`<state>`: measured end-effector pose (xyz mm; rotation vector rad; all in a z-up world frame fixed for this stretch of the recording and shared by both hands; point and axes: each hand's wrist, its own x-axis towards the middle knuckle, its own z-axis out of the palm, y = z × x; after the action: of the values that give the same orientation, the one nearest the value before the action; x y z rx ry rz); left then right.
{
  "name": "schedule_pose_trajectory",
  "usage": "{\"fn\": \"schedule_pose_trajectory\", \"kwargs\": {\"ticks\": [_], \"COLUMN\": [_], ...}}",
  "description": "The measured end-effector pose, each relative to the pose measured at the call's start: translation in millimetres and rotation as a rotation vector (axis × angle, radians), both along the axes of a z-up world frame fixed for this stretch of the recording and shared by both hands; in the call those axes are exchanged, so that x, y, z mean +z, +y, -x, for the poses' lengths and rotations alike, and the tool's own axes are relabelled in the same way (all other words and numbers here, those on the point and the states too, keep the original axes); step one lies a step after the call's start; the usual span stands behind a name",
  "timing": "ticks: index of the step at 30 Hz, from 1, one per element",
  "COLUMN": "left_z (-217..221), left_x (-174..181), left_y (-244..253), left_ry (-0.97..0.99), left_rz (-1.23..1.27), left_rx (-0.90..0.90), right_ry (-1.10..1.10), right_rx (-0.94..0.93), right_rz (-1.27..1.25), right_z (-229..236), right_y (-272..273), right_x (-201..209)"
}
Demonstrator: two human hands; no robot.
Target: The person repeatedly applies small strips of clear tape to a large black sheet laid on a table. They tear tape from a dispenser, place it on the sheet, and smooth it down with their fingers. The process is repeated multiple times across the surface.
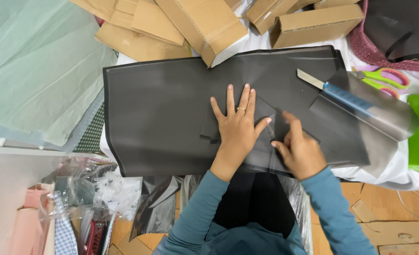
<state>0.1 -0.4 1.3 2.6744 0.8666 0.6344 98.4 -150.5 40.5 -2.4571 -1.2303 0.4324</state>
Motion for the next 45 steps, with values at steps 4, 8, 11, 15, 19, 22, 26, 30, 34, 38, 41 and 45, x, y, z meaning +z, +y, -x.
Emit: {"fn": "schedule_pose_trajectory", "kwargs": {"ticks": [4, 8, 11, 15, 19, 22, 26, 30, 34, 38, 41, 45], "left_z": [-3, -2, -6, -9, -7, -8, -8, -8, -7, -10, -9, 0], "left_x": [1, 6, 7, 17, 29, 34, 34, 32, 36, 30, 27, 20], "left_y": [0, 1, 11, 27, 36, 37, 36, 35, 34, 29, 27, 24], "left_ry": [0.017, -0.050, -0.093, -0.016, 0.025, 0.078, 0.079, 0.061, 0.024, -0.021, -0.060, -0.101], "left_rz": [-0.026, -0.144, -0.160, -0.030, 0.077, 0.141, 0.143, 0.130, 0.138, 0.068, -0.003, -0.112], "left_rx": [0.010, 0.037, 0.017, -0.061, -0.107, -0.093, -0.082, -0.092, -0.095, -0.075, -0.072, -0.119], "right_ry": [-0.316, -0.388, -0.405, -0.378, -0.403, -0.265, -0.108, -0.015, 0.028, 0.091, 0.105, 0.122], "right_rx": [0.232, 0.376, 0.383, 0.380, 0.297, 0.191, 0.134, 0.063, 0.009, -0.053, -0.057, -0.079], "right_rz": [-0.289, -0.318, -0.386, -0.441, -0.465, -0.514, -0.387, -0.464, -0.461, -0.418, -0.365, -0.281], "right_z": [33, 62, 55, 53, 55, 59, 56, 44, 38, 33, 33, 34], "right_y": [-18, -25, -26, -24, -20, -14, -13, -13, -22, -33, -38, -40], "right_x": [-26, -26, -40, -34, -28, -13, -5, -23, -27, -31, -34, -34]}}
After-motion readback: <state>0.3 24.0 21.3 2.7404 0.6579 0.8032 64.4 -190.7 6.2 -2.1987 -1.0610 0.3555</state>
